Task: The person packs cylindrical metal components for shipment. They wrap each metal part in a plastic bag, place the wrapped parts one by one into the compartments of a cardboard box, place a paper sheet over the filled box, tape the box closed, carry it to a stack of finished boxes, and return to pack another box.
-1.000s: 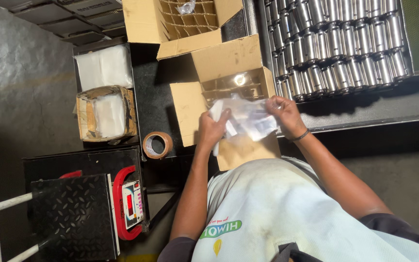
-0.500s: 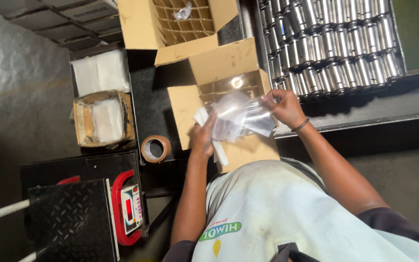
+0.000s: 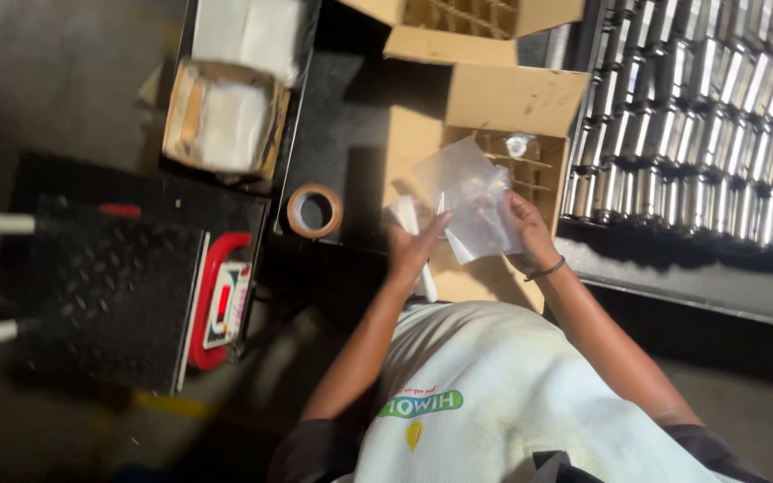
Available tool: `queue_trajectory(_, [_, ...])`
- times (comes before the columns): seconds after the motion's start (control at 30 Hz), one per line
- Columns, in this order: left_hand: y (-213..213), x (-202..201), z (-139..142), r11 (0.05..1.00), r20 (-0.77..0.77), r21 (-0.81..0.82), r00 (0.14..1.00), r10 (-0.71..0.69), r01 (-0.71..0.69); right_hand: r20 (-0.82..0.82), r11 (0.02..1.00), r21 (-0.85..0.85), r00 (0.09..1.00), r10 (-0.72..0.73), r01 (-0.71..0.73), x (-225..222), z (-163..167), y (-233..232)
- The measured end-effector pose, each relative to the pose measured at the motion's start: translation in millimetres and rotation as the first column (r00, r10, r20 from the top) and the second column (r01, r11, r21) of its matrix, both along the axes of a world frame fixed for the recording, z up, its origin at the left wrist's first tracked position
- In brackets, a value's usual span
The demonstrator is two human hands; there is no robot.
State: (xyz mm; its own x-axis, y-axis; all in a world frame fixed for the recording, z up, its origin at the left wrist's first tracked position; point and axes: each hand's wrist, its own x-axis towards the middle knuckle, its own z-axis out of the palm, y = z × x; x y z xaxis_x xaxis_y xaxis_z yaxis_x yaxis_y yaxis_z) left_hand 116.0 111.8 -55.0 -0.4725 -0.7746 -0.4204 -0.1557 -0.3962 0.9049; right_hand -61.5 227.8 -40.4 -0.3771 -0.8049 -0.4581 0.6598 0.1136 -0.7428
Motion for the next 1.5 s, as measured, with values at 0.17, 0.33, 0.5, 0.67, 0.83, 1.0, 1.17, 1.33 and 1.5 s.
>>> queue_trajectory(0.17, [12.3,49.8,-18.2,0.975,-0.259,0.162,0.947,0.192,-0.153,-0.572,0.924,0.089,0.74,0.354,-0.372,13.7,9.8,-9.5])
queue_trajectory(0.33, [-2.1,190.2,-81.0,0.734,0.238,0.09,0.73,0.64,-0.673,-0.744,0.921,0.304,0.542,0.389,-0.244,6.6,25.4,-6.1])
queue_trajectory(0.5, [2.2,244.0,-115.3,0.948,0.85,0.137,0.525,0.037,-0.288,-0.888,0.95,0.284,0.339,0.311,-0.129,-2.9,23.1,12.7])
queue_trajectory(0.67, [-9.9,171.3,-107.0,0.93,0.881,0.209,0.47,-0.046,-0.301,-0.947,0.956,0.287,0.131,0.292,-0.055,1.4,13.2,25.0])
queue_trajectory(0.83, [-48.9,100.0,-104.2,0.902,0.597,0.372,0.8,-0.054,-0.217,-0.944,0.945,0.317,0.07,0.323,-0.084,6.7,18.9,25.6])
queue_trajectory(1.0, [-34.9,101.7,-111.0,0.721,0.262,0.526,0.892,0.367,-0.451,-0.944,0.946,0.315,0.073,0.321,-0.081,7.9,23.8,27.0])
queue_trajectory(1.17, [-12.9,162.5,-82.9,0.539,-0.177,0.717,0.632,0.754,-0.442,-0.943,0.947,0.319,0.088,0.322,-0.047,3.4,12.2,29.3])
queue_trajectory(1.33, [-20.9,176.0,-32.7,0.772,-0.402,0.627,0.804,0.438,-0.107,-0.845,0.951,0.302,0.441,0.302,-0.072,1.6,13.8,18.8])
queue_trajectory(1.5, [-23.0,73.0,1.0,0.895,-0.52,0.442,0.797,0.309,-0.059,-0.768,0.972,0.155,0.598,0.23,-0.174,23.3,50.6,-5.2])
